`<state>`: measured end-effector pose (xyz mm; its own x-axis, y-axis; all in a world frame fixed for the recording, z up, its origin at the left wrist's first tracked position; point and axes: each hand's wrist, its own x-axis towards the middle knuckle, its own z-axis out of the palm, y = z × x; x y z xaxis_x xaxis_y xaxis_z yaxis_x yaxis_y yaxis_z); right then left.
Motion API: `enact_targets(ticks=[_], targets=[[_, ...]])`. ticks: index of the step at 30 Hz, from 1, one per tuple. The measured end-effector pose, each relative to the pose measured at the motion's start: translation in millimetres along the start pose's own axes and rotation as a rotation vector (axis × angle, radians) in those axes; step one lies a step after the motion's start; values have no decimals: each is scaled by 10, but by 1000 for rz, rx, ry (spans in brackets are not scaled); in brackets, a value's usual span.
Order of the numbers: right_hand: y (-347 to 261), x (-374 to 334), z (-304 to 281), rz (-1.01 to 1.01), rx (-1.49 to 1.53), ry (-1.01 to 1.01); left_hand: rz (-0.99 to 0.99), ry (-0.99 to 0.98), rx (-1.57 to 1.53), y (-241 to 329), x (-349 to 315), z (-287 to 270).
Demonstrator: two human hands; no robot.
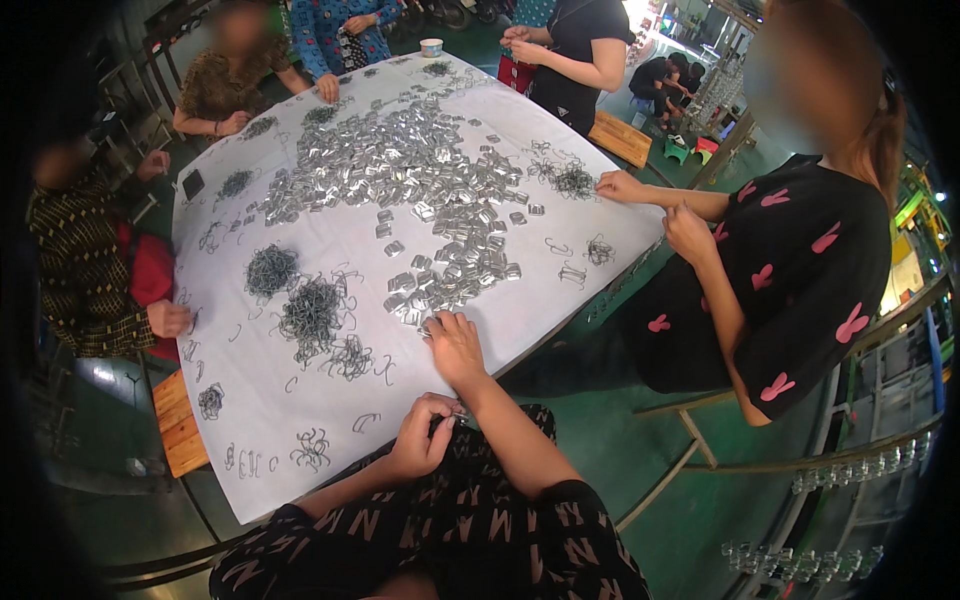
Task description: The person assembles small metal parts by hand, picking up wire and rectangular pieces from a table and attaching them to a metal rack. They work alongside others at the table before moving to the floor to continue attaching parts to the rack.
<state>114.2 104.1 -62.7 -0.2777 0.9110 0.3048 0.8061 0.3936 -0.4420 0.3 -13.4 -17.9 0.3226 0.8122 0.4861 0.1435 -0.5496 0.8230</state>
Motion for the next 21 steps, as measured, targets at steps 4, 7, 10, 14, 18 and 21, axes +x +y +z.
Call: enact_targets(ticks=[4, 7, 10, 14, 18, 21], targets=[[109, -30, 45, -47, 105, 267, -49, 70, -67, -6, -8, -7], [101, -186, -203, 440, 875, 68, -71, 105, -57, -63, -17, 10], [-30, -457, -631, 413, 1036, -39, -72, 128, -6, -66, 5, 7], [-123, -791, -1002, 363, 881, -107, -24, 77, 96, -17, 74, -23], [-260, -881, -1187, 308, 821, -121, -13, 13, 188, 7, 76, -22], [-321, -886, -1238, 275, 765, -128, 9, -32, 220, -1, 62, -11]])
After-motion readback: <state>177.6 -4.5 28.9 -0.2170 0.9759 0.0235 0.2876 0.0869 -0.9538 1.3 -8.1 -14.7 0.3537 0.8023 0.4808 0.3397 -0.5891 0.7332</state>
